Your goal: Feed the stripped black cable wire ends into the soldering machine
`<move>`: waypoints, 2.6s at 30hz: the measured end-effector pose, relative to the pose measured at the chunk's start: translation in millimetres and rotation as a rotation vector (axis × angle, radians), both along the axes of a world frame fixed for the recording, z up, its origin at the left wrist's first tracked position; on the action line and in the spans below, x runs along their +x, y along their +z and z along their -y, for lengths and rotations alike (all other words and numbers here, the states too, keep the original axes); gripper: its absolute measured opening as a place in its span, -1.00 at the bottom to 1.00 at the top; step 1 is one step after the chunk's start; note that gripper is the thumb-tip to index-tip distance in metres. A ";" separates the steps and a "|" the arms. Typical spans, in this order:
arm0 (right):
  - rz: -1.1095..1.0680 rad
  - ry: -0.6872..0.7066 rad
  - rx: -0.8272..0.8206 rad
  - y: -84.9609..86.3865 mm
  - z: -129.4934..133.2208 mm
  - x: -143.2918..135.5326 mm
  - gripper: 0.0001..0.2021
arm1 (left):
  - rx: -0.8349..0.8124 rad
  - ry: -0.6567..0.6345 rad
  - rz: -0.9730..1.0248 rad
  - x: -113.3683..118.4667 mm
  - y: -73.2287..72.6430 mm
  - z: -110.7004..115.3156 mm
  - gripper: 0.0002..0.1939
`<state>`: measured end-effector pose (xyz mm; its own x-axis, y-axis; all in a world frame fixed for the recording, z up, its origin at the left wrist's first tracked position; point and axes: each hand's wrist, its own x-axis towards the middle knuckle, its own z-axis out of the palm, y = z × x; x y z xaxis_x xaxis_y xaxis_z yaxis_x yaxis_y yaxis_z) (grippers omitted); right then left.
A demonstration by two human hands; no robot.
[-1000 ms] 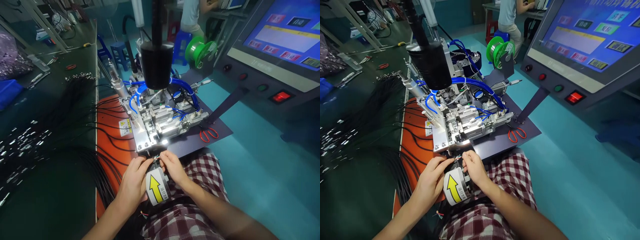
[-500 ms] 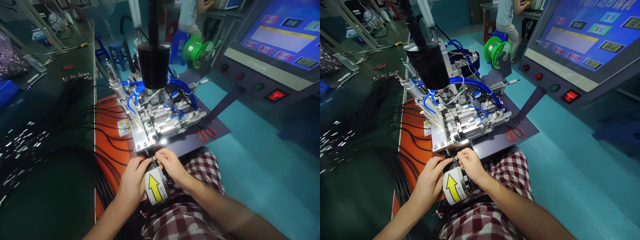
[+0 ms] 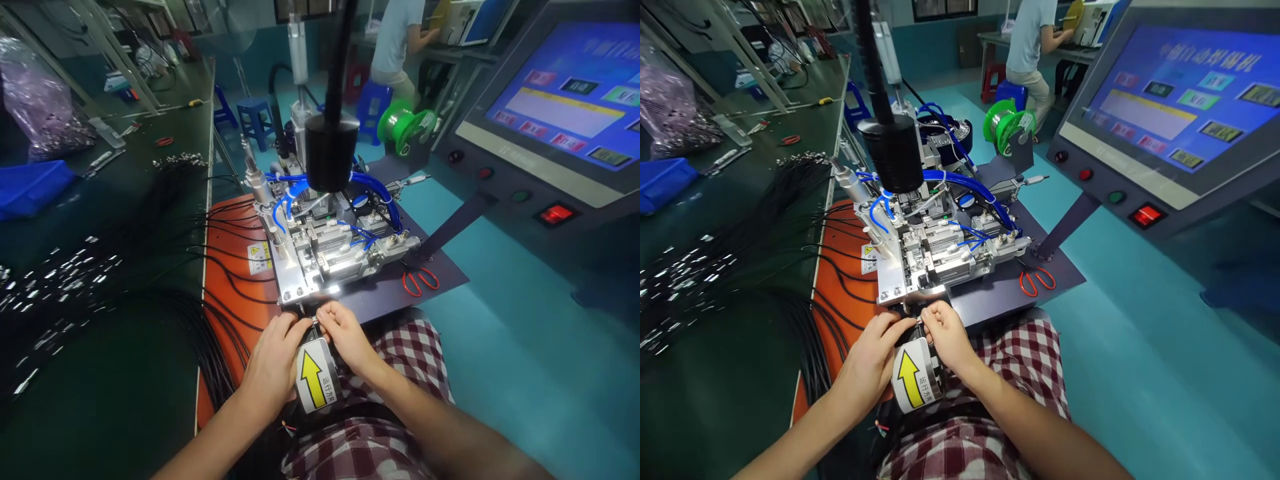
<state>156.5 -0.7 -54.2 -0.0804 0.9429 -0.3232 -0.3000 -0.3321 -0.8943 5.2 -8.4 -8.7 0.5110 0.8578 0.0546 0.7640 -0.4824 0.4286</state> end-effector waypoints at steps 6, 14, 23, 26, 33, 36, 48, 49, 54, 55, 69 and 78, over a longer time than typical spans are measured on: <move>0.011 0.008 0.023 -4.5 1.2 -0.7 -0.68 | 0.079 0.094 -0.007 -28.0 3.9 14.9 -0.59; 0.033 0.012 0.014 -0.9 1.8 -0.2 -0.66 | 0.194 0.082 -0.270 -57.3 -7.9 38.5 -0.43; 0.056 0.023 0.006 2.3 1.7 1.4 -0.67 | 0.214 0.082 -0.305 -58.4 -8.1 39.6 -0.43; 0.057 0.028 0.004 1.6 1.9 1.7 -0.68 | 0.254 0.089 -0.329 -58.7 -10.8 42.6 -0.41; 0.082 0.030 0.010 -3.1 2.4 1.5 -0.64 | 0.281 0.062 -0.338 -58.4 -15.8 42.9 -0.37; 0.084 -0.006 0.006 -5.2 4.0 6.3 -0.62 | 0.274 0.075 -0.330 -58.9 -16.0 42.7 -0.37; 0.197 -0.082 -0.014 -9.1 16.6 31.1 -0.64 | 0.210 0.136 -0.359 -55.2 -13.7 26.7 -0.41; 0.201 -0.073 -0.011 -8.2 17.3 31.0 -0.65 | 0.183 0.149 -0.351 -54.3 -9.5 19.8 -0.43; 0.210 -0.056 -0.012 -1.9 19.9 36.9 -0.67 | 0.010 0.067 -0.162 -67.2 28.8 1.2 -0.53; 0.215 -0.062 -0.014 -0.9 20.2 39.2 -0.67 | -0.042 0.009 -0.137 -71.4 37.9 2.3 -0.56; 0.200 -0.017 0.056 26.2 28.5 43.9 -0.78 | -0.457 0.040 0.286 -78.9 71.8 -3.7 -0.85; 0.132 0.193 0.074 54.5 39.8 20.4 -0.86 | -0.341 0.199 0.307 -52.0 42.8 33.1 -0.86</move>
<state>176.8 -40.4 0.3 -0.2231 0.9355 -0.2739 -0.1158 -0.3044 -0.9455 -46.9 -41.5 34.1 0.3398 0.9323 -0.1241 0.6410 -0.1331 0.7559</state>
